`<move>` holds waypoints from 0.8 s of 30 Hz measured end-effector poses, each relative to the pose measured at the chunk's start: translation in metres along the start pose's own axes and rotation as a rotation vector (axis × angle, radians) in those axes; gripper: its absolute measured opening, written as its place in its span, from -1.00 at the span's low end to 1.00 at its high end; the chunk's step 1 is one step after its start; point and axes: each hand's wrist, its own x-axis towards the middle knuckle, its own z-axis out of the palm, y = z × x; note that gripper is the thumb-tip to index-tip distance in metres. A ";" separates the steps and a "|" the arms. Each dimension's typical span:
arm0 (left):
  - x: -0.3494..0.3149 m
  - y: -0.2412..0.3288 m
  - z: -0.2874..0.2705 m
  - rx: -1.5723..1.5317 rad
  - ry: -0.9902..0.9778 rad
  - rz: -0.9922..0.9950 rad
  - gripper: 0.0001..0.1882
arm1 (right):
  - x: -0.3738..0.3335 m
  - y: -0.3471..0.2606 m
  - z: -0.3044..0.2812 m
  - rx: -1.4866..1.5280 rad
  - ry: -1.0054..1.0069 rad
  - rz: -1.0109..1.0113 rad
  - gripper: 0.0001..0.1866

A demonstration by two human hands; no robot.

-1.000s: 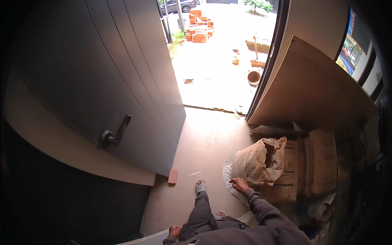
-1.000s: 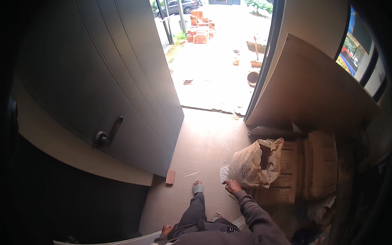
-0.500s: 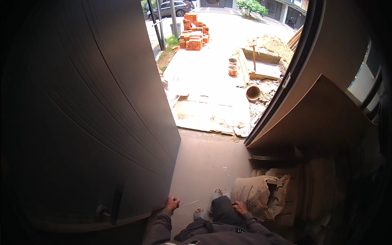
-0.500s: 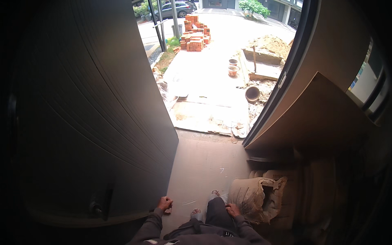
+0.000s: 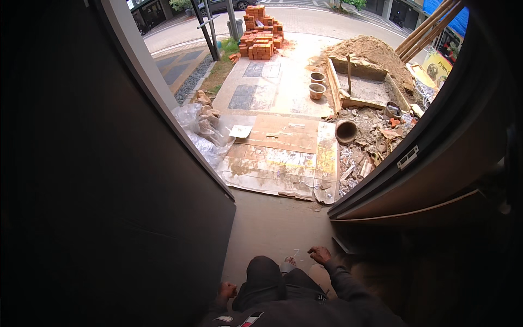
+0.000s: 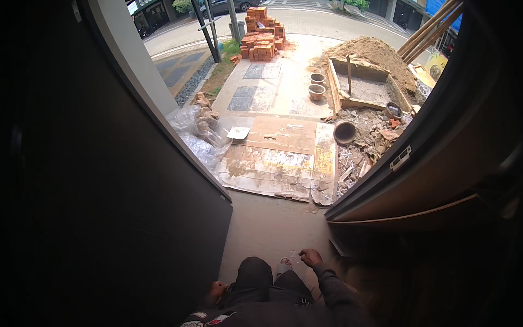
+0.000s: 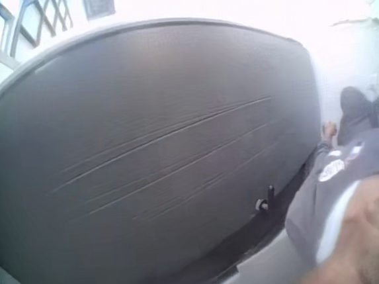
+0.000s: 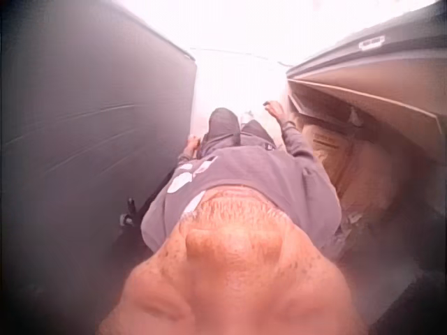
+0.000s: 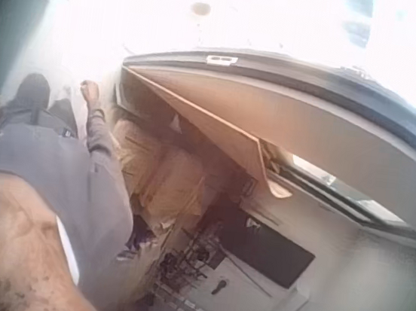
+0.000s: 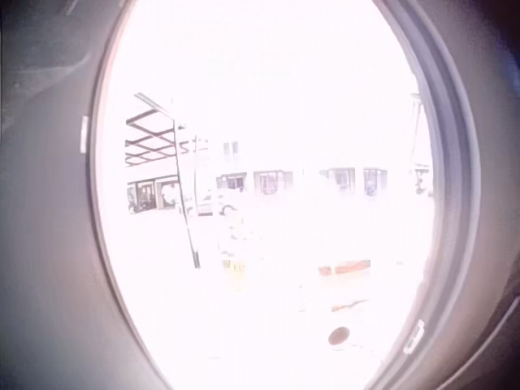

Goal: The person walks to a construction site and uses a shovel to scoop wet cement from a wooden mixing tray into two white buckets. They then use a trowel to scrape remaining cement from the shovel into the buckets.

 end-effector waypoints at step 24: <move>0.319 0.518 -0.138 -0.174 -0.037 0.353 -0.84 | 0.213 0.011 -0.115 0.517 0.165 0.440 -0.57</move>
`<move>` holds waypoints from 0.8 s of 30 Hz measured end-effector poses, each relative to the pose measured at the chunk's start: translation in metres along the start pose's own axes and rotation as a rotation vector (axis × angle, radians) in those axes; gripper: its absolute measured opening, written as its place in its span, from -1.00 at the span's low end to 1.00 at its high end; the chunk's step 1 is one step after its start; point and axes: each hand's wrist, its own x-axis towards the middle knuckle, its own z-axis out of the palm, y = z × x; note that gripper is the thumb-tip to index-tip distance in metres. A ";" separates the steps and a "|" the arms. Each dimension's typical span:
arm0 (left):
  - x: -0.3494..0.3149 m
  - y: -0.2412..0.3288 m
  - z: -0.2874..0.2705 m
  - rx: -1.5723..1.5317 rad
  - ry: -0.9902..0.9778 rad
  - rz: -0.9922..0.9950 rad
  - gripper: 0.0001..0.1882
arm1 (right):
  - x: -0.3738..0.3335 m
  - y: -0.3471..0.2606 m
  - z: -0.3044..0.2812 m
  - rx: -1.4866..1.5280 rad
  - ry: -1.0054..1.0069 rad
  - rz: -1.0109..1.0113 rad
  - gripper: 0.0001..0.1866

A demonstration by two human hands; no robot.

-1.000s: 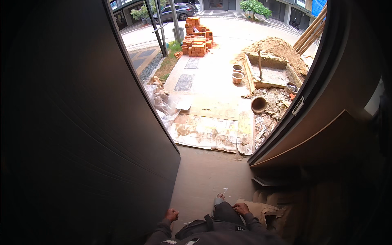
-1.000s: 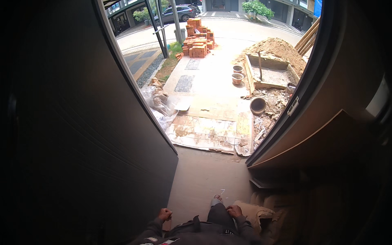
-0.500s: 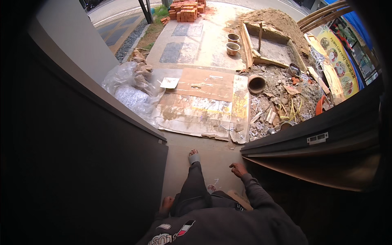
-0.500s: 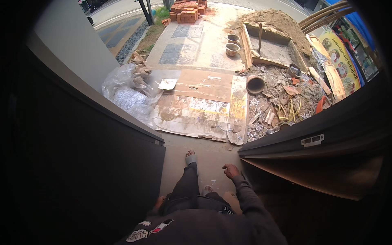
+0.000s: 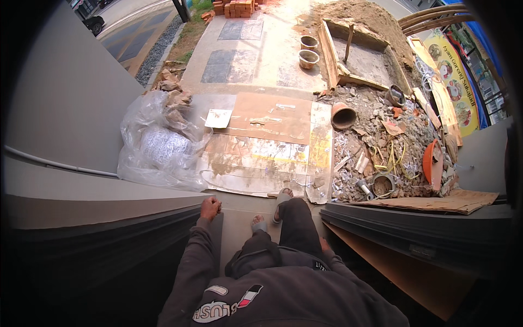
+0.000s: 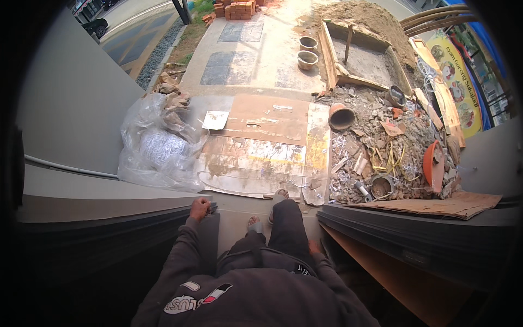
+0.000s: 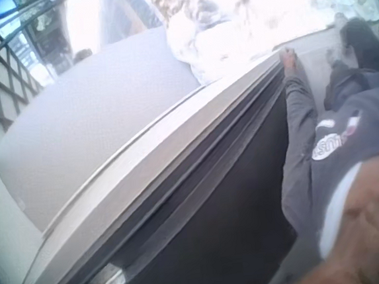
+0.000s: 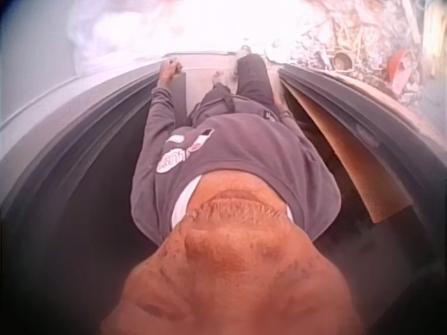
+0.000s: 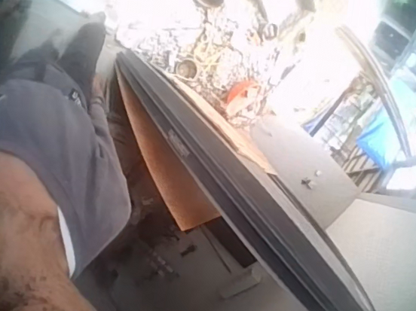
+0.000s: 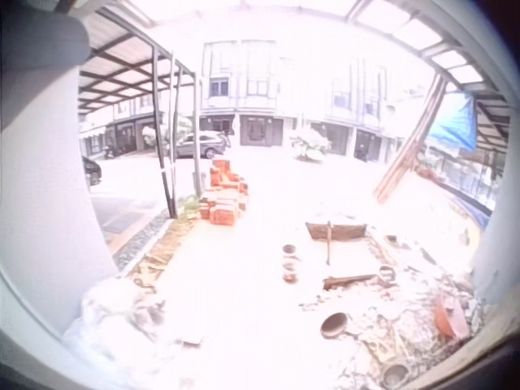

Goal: The person walks to a construction site and uses a shovel to scoop wet cement from a wooden mixing tray into two white buckets. They then use a trowel to scrape remaining cement from the shovel into the buckets.

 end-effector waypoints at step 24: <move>0.231 0.126 0.101 0.541 -0.107 0.070 -0.79 | 0.476 -0.443 -0.270 -0.197 0.162 -0.320 -0.66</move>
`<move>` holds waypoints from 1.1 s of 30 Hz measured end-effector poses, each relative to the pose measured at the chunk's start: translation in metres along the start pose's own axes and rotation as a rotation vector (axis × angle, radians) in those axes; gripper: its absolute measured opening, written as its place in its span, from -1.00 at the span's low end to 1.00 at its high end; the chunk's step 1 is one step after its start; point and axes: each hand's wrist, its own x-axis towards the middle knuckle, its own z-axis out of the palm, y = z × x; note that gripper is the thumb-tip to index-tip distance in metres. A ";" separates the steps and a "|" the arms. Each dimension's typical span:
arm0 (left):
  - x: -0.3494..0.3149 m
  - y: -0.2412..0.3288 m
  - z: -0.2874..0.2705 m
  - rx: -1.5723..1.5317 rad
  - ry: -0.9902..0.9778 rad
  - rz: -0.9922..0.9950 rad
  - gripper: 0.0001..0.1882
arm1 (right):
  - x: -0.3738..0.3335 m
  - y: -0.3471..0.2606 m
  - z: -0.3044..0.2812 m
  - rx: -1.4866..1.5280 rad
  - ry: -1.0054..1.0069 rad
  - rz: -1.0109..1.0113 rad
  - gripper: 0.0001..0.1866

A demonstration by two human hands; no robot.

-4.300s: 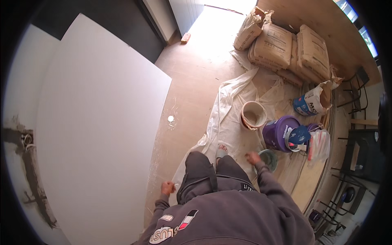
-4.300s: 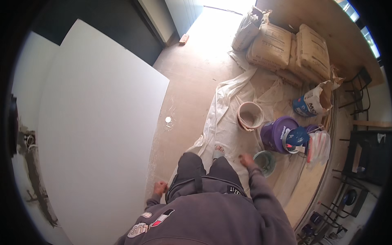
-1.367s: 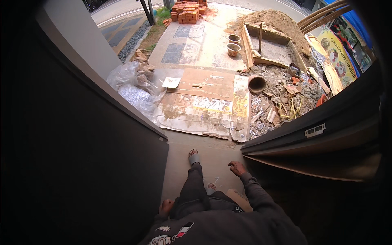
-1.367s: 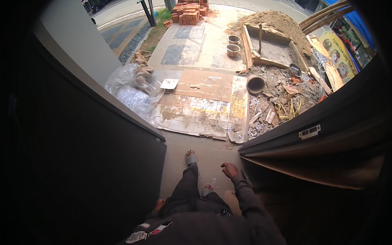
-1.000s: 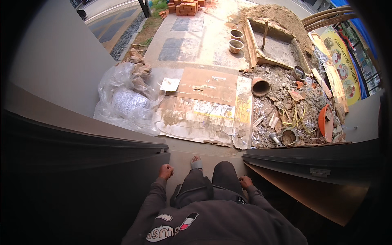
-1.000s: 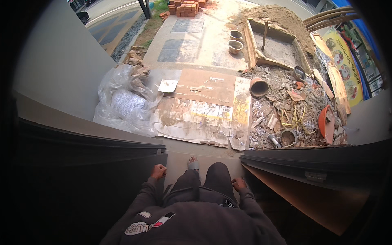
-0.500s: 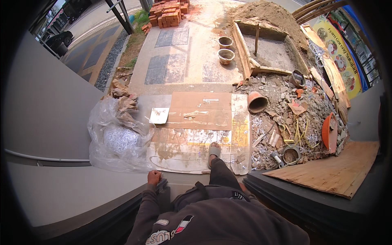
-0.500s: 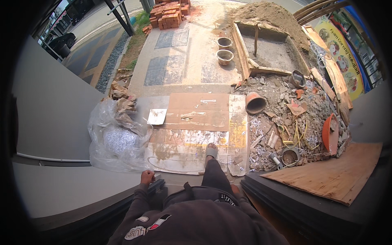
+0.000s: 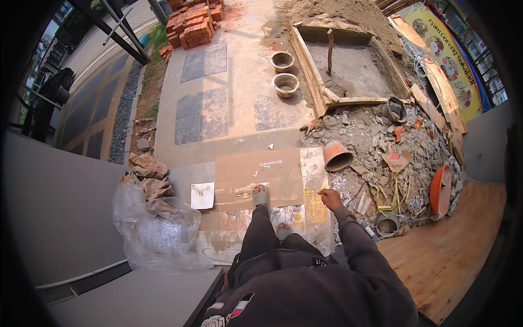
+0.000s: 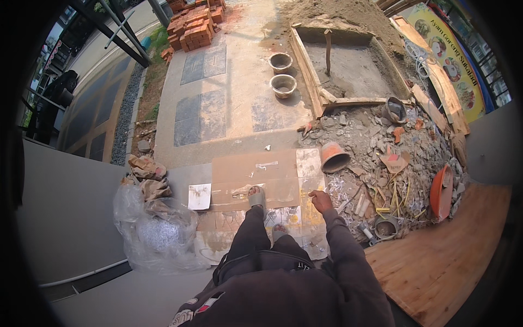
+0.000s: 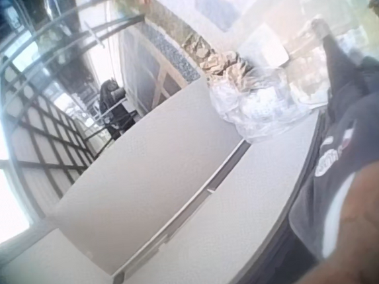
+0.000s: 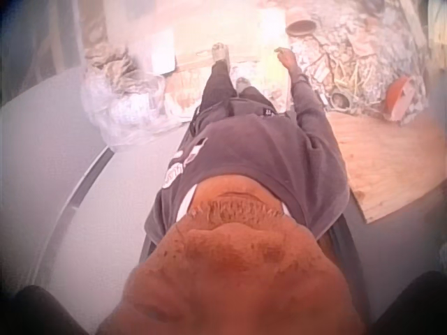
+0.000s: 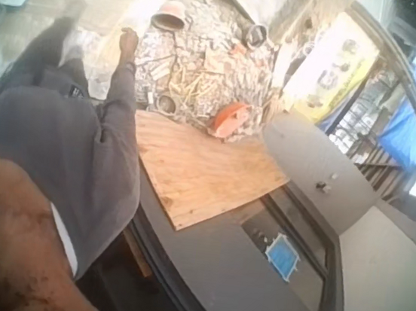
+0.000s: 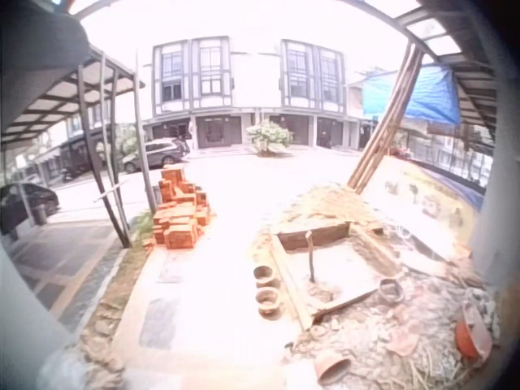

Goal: The person walks to a construction site and uses a shovel to scoop wet cement from a wooden mixing tray into two white buckets. They then use a trowel to scrape remaining cement from the shovel into the buckets.

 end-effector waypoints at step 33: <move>0.460 0.449 -0.121 -0.195 -0.270 -0.077 -0.85 | 0.186 0.082 -0.078 0.506 0.114 0.581 -0.69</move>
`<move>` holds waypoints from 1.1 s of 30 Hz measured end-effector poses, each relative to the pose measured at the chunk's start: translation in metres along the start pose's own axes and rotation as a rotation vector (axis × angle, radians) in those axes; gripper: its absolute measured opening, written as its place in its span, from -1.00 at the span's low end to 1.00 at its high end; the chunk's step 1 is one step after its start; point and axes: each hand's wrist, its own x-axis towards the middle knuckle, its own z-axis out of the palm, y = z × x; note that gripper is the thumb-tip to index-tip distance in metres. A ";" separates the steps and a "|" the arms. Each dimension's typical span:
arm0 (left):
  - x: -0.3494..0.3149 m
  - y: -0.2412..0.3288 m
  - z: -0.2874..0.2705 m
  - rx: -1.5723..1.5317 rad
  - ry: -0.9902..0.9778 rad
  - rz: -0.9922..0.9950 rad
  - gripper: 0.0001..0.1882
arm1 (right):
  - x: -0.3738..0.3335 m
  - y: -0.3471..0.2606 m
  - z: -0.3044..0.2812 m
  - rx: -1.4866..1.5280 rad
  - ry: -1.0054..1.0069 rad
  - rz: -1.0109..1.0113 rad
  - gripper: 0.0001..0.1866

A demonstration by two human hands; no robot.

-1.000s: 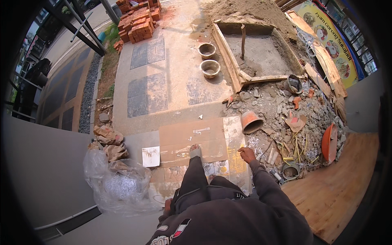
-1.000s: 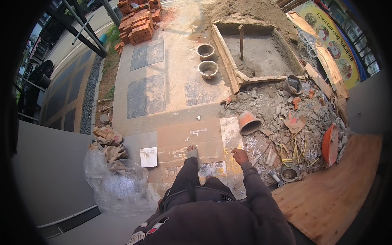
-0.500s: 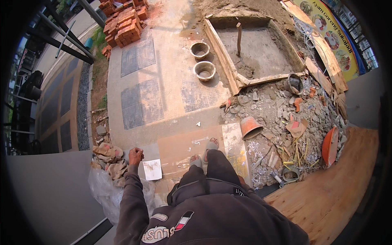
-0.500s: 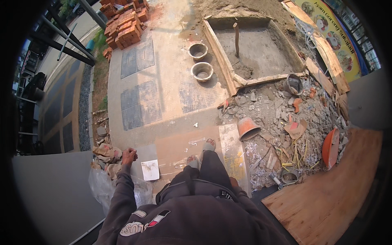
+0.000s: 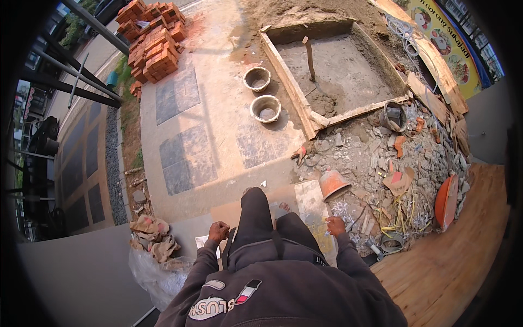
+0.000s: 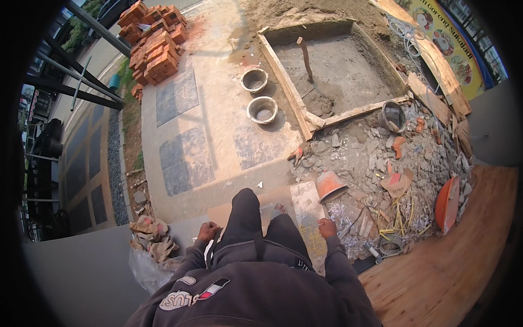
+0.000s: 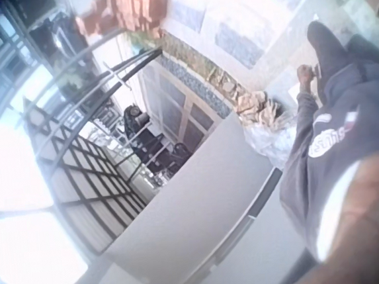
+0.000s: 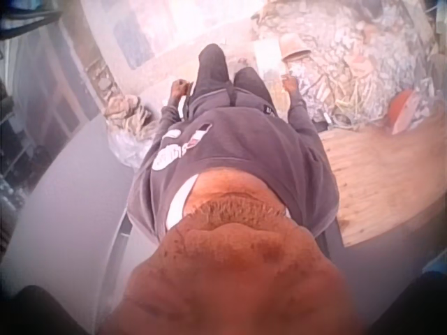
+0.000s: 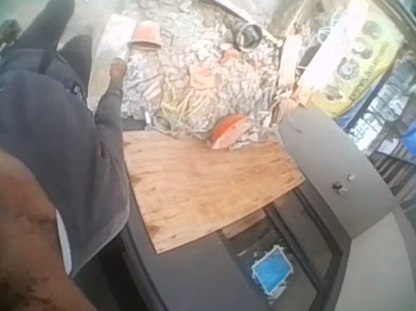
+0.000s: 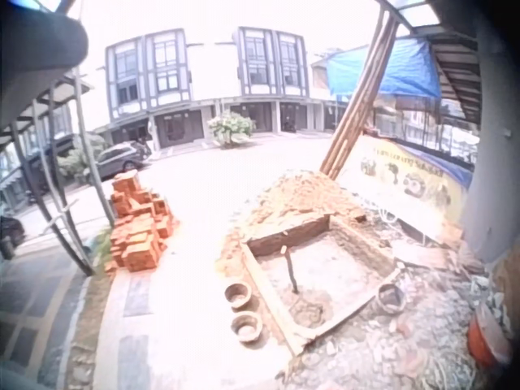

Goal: The person walks to a construction site and uses a shovel to scoop wet cement from a wooden mixing tray into two white buckets. They then use a trowel to scrape remaining cement from the shovel into the buckets.

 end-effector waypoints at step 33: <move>0.401 0.223 -0.145 -0.069 0.111 0.000 -0.88 | 0.358 -0.478 -0.012 -0.212 0.324 -0.681 -0.59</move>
